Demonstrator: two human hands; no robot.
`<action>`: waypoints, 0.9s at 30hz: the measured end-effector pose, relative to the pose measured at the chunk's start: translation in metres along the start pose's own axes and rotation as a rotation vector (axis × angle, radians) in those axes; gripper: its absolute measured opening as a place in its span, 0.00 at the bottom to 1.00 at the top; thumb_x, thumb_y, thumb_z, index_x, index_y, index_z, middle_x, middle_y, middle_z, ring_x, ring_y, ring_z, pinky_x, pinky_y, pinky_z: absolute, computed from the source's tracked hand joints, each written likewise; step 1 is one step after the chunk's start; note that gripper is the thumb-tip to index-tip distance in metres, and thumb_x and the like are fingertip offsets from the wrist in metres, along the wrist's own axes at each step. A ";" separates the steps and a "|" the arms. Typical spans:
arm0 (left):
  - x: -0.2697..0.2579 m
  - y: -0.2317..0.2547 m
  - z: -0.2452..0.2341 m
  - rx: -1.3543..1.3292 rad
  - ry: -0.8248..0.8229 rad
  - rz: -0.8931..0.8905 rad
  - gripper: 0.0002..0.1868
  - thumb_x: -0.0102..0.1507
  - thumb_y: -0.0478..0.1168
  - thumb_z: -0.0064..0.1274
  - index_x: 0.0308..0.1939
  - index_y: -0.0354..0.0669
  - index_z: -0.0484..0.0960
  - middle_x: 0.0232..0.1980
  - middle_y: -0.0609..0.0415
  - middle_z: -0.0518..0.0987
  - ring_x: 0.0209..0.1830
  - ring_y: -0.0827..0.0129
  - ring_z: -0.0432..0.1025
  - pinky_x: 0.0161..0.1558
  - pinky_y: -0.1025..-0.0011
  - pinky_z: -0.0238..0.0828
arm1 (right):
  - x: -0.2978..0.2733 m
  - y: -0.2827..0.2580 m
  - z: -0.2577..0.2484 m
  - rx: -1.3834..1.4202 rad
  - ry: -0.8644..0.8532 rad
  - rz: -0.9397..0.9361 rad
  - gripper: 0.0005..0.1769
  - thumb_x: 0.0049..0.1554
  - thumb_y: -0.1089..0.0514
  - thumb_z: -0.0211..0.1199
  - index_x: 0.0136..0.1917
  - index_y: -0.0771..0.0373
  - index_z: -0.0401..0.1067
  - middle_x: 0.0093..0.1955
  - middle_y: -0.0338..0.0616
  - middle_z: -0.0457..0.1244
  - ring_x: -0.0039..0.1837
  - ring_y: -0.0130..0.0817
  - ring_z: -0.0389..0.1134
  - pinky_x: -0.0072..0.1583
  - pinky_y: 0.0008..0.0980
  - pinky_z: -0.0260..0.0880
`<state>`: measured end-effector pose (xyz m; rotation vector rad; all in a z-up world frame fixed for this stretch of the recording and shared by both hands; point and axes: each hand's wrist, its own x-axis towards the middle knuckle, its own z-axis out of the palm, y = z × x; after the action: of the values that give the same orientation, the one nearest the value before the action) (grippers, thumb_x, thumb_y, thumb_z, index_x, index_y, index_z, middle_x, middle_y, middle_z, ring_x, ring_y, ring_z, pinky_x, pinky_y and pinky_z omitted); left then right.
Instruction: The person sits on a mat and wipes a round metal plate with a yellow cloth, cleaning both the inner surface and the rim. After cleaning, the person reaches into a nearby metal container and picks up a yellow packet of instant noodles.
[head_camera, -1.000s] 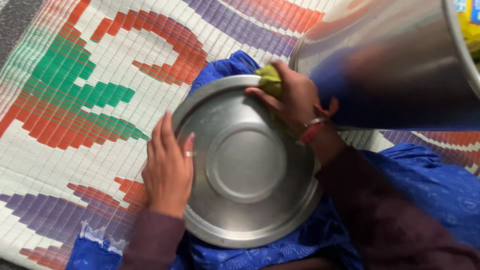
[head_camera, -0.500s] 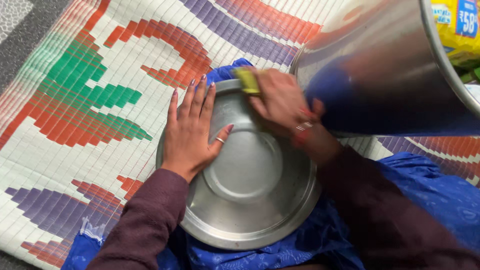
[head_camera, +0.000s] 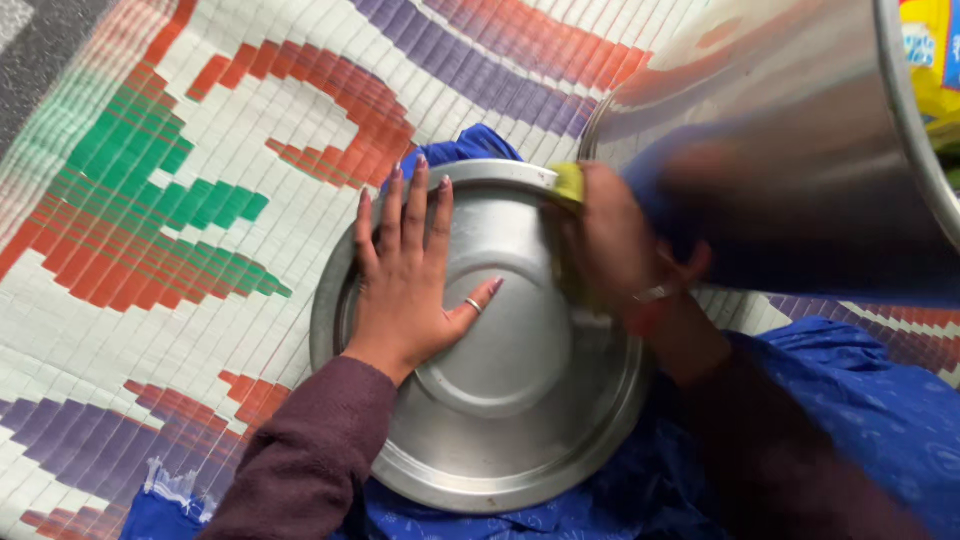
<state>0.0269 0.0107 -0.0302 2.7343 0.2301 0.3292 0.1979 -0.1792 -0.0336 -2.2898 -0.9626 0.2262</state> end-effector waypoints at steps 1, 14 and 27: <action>0.003 -0.001 0.001 0.003 0.001 -0.002 0.57 0.63 0.70 0.49 0.81 0.35 0.46 0.84 0.38 0.43 0.85 0.47 0.36 0.78 0.42 0.24 | 0.020 -0.003 0.008 -0.116 0.006 -0.139 0.20 0.62 0.53 0.62 0.62 0.67 0.64 0.55 0.60 0.64 0.59 0.60 0.66 0.61 0.49 0.67; -0.001 0.010 0.002 -0.046 0.048 -0.140 0.50 0.63 0.66 0.53 0.81 0.47 0.55 0.84 0.48 0.49 0.84 0.55 0.43 0.80 0.52 0.34 | -0.014 -0.033 -0.030 -0.035 -0.041 0.235 0.29 0.61 0.44 0.62 0.68 0.62 0.64 0.57 0.58 0.67 0.59 0.58 0.70 0.56 0.49 0.70; 0.005 0.004 0.008 0.013 0.052 -0.137 0.51 0.63 0.66 0.53 0.82 0.47 0.52 0.85 0.47 0.49 0.85 0.53 0.43 0.80 0.50 0.33 | 0.031 -0.046 0.010 -0.310 -0.008 -0.220 0.37 0.55 0.55 0.59 0.74 0.74 0.58 0.53 0.60 0.61 0.57 0.56 0.64 0.61 0.48 0.61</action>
<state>0.0342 0.0049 -0.0347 2.7076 0.4334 0.3621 0.1896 -0.1280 -0.0104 -2.4307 -1.3209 -0.0093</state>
